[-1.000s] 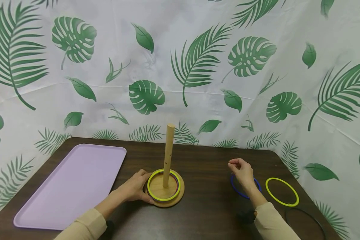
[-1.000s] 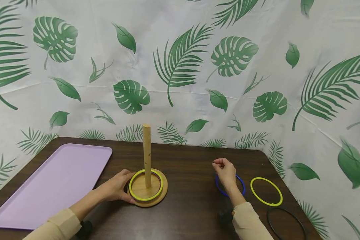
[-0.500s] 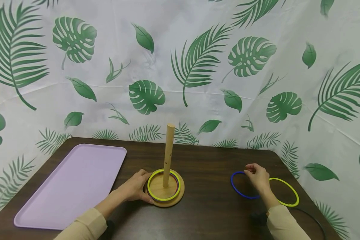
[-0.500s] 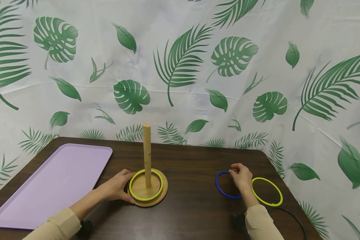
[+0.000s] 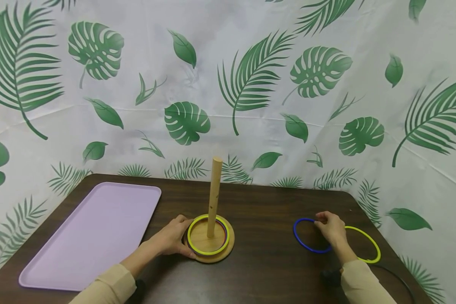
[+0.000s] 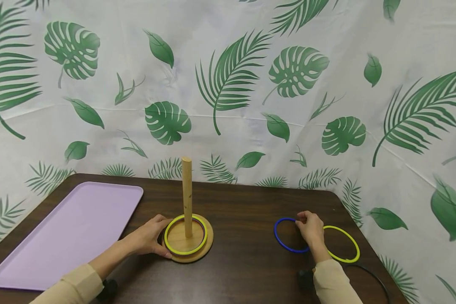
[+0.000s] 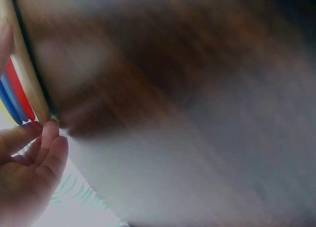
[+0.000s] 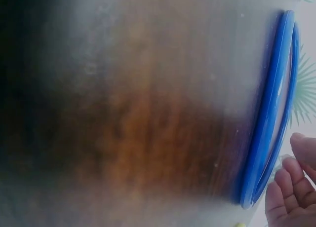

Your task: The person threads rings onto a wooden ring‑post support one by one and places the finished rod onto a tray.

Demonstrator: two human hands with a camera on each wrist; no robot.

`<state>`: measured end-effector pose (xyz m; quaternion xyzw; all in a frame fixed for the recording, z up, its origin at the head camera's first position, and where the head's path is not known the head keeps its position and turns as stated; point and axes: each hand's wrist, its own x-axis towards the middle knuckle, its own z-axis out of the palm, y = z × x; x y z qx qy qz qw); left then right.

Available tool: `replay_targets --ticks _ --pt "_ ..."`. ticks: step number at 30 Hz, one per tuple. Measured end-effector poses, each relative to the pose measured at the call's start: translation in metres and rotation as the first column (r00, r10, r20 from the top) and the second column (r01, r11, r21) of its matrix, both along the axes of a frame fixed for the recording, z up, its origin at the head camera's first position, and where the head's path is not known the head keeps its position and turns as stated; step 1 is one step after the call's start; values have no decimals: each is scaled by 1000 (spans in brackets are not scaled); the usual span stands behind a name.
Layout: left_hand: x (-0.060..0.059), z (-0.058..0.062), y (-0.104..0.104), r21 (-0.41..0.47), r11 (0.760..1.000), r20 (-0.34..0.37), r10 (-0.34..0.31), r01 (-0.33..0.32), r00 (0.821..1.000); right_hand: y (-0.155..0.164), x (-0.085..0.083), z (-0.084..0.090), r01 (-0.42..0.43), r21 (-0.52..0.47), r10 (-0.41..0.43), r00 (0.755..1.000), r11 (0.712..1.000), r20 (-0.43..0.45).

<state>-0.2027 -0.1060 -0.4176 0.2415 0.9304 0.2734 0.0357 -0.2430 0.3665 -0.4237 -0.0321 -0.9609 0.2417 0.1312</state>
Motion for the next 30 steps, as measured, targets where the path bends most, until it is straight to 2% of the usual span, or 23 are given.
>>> replay_targets --ticks 8,30 --pt "-1 -2 0 11 1000 13 1 -1 1000 1 0 2 15 11 -16 998 1000 59" --pt "1 -1 -2 -5 1000 -23 -11 11 1000 1 0 3 -3 39 -1 995 999 104"
